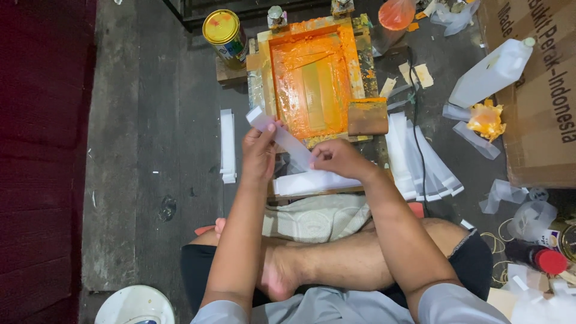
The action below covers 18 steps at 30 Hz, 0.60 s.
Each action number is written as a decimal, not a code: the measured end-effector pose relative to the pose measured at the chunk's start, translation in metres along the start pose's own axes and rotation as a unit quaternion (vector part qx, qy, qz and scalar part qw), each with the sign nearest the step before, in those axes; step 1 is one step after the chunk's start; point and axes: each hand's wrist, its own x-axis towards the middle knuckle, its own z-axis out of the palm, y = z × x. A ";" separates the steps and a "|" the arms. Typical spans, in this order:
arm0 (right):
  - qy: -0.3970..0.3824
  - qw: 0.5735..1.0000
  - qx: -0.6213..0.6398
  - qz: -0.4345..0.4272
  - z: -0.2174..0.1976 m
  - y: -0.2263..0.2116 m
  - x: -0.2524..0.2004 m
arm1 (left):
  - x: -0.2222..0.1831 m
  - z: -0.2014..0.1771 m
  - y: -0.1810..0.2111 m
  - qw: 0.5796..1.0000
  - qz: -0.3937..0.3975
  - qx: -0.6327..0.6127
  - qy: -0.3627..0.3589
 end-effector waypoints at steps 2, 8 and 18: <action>0.037 0.999 0.006 -0.007 -0.007 0.000 -0.001 | 0.000 -0.002 -0.001 1.000 0.006 -0.007 0.002; 0.196 0.979 -0.016 -0.054 -0.028 0.008 0.000 | 0.009 -0.021 -0.014 1.000 0.027 -0.003 -0.007; 0.340 0.938 -0.045 -0.057 -0.030 -0.041 -0.019 | 0.002 -0.007 0.000 0.992 0.064 0.098 0.055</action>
